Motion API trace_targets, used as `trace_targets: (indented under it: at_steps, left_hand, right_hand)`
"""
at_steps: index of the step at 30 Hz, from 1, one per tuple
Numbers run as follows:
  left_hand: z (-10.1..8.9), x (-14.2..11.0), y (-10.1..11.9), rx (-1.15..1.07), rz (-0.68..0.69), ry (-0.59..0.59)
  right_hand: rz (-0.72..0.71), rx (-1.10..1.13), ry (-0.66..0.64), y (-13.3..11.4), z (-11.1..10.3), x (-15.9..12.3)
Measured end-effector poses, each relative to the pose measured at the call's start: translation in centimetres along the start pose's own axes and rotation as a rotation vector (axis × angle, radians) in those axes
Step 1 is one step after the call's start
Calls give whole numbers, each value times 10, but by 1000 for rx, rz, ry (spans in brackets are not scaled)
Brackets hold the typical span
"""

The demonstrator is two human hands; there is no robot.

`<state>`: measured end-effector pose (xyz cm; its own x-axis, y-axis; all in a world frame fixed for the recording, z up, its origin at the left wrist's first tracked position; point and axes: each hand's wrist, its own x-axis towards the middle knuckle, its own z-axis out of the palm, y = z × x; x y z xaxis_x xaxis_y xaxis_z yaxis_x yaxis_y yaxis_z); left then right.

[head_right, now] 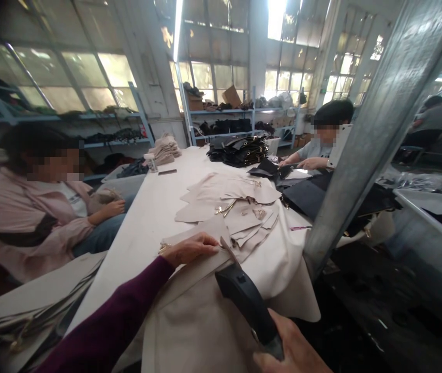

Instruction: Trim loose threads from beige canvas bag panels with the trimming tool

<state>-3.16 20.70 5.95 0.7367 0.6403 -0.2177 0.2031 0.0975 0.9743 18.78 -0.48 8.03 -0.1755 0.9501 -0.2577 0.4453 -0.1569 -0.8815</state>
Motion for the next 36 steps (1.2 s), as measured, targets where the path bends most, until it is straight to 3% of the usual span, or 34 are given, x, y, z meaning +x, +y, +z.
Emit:
trace_targets:
  at_steps: [4,8,10,15,17,22,26,30,36]
  left_hand:
    - [3,-2,-9,-167,7,145]
    - [10,-4,-17,-189,70,89]
    - [12,-4,-22,-113,140,117]
    - [12,0,-41,208,439,515]
    - [10,-1,-47,251,475,590]
    - [9,-9,-55,285,480,625]
    - [9,-9,-55,273,438,612]
    - [10,-6,-55,252,443,600]
    - [9,-10,-56,292,440,623]
  right_hand:
    - [8,82,37,-4,7,20]
    - [-51,120,41,2,11,44]
    - [-68,140,38,1,11,54]
    - [-85,137,42,-14,12,72]
    - [-92,120,67,-19,8,78]
    - [-97,52,170,-24,-18,76]
    - [-66,-3,135,-20,-29,50]
    - [-6,-66,64,-13,-12,39]
    - [-64,-8,11,-19,14,73]
